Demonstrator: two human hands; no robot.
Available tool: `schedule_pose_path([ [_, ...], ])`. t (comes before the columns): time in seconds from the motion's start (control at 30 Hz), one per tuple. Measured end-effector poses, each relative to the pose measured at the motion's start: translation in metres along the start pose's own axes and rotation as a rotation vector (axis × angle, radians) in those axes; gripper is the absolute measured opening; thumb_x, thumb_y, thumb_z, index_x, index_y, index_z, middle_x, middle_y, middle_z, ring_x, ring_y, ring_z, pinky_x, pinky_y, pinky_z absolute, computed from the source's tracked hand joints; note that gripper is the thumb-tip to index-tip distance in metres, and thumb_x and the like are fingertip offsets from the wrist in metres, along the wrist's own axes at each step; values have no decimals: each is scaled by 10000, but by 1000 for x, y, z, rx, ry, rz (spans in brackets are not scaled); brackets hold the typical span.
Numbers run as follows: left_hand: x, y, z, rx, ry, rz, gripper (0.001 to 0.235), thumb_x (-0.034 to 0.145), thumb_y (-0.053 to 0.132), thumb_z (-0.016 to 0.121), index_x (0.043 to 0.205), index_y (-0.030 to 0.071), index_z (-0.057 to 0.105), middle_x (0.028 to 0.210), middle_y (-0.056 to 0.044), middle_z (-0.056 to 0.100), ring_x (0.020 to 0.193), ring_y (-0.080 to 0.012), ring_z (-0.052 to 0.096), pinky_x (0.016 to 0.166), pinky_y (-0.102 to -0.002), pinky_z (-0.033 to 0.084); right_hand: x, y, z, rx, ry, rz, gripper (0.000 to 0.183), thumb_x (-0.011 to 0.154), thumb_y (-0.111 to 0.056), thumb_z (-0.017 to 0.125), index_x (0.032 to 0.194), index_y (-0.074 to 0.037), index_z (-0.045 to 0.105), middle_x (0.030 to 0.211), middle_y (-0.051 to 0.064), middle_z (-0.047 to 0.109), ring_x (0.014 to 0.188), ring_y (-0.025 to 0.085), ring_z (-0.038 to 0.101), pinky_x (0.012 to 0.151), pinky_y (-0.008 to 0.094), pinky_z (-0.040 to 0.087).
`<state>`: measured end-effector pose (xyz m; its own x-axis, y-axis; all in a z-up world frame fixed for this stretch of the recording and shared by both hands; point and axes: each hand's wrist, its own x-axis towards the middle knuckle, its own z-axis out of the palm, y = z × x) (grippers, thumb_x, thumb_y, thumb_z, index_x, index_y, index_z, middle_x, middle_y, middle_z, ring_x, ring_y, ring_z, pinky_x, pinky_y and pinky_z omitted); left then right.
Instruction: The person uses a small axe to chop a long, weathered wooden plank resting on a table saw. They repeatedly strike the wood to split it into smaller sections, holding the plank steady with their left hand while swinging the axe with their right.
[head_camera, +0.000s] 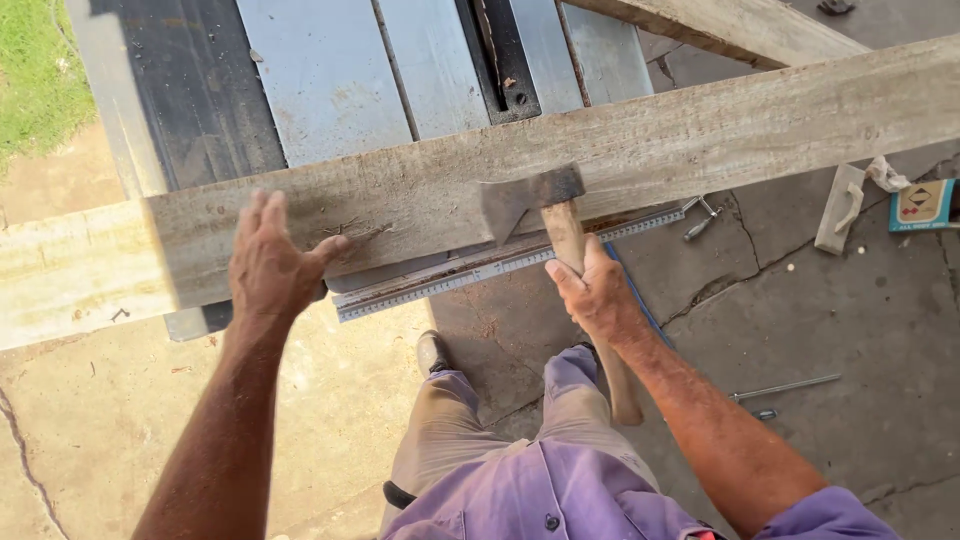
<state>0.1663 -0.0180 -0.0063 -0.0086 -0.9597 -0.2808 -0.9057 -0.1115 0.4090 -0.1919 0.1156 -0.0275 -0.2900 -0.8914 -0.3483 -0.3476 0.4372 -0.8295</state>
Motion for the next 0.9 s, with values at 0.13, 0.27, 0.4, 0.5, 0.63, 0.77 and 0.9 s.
schedule_pose_path([
  [0.13, 22, -79, -52, 170, -33, -196, 1260, 662, 745, 675, 1596, 57, 182, 1656, -218, 57, 1504, -451, 90, 1200, -523, 146, 4, 16, -75, 32, 209, 158, 266, 955, -273, 619, 971, -89, 427, 674, 66, 543, 431, 144, 475, 331, 302, 406],
  [0.27, 14, -83, -64, 61, -194, -260, 1311, 609, 589, 810, 1602, 104, 104, 1666, -200, 19, 1529, -392, 18, 1196, -523, 184, 23, 48, -117, 189, 463, 264, 264, 1013, -251, 601, 995, -119, 373, 674, 62, 486, 447, 142, 434, 349, 320, 347],
  [0.4, 19, -94, -53, 93, -125, -244, 1326, 598, 594, 835, 1599, 93, 123, 1662, -197, 53, 1509, -435, 71, 1178, -542, 216, 15, 14, -48, 328, 435, 267, 257, 978, -261, 588, 966, -135, 365, 652, 40, 482, 440, 121, 435, 360, 311, 377],
  [0.5, 20, -89, -59, 74, -126, -265, 1338, 593, 570, 845, 1602, 103, 101, 1669, -181, 20, 1517, -426, 48, 1186, -538, 201, -2, -35, 45, 292, 230, 221, 243, 966, -251, 597, 952, -52, 459, 645, 65, 552, 401, 130, 487, 307, 279, 439],
  [0.63, 15, -74, -65, 40, -173, -312, 1331, 597, 530, 847, 1602, 111, 82, 1673, -165, 6, 1525, -410, 24, 1198, -539, 184, -14, -98, 128, 33, -210, 245, 303, 938, -337, 584, 908, -103, 395, 573, 71, 585, 367, 186, 524, 313, 347, 435],
  [0.77, 16, -72, -67, 85, -171, -313, 1316, 587, 540, 841, 1595, 114, 110, 1671, -166, 12, 1522, -416, 56, 1180, -580, 219, 12, -61, 86, -186, -183, 59, 386, 907, -461, 605, 861, -117, 435, 681, 18, 462, 619, 185, 408, 567, 410, 352],
  [0.9, 15, -70, -64, 82, -173, -315, 1299, 587, 553, 845, 1589, 116, 144, 1673, -154, 41, 1518, -411, 79, 1155, -595, 255, 42, -13, -24, 76, 111, 180, 293, 958, -316, 620, 982, -85, 441, 659, 49, 599, 423, 134, 535, 320, 287, 465],
])
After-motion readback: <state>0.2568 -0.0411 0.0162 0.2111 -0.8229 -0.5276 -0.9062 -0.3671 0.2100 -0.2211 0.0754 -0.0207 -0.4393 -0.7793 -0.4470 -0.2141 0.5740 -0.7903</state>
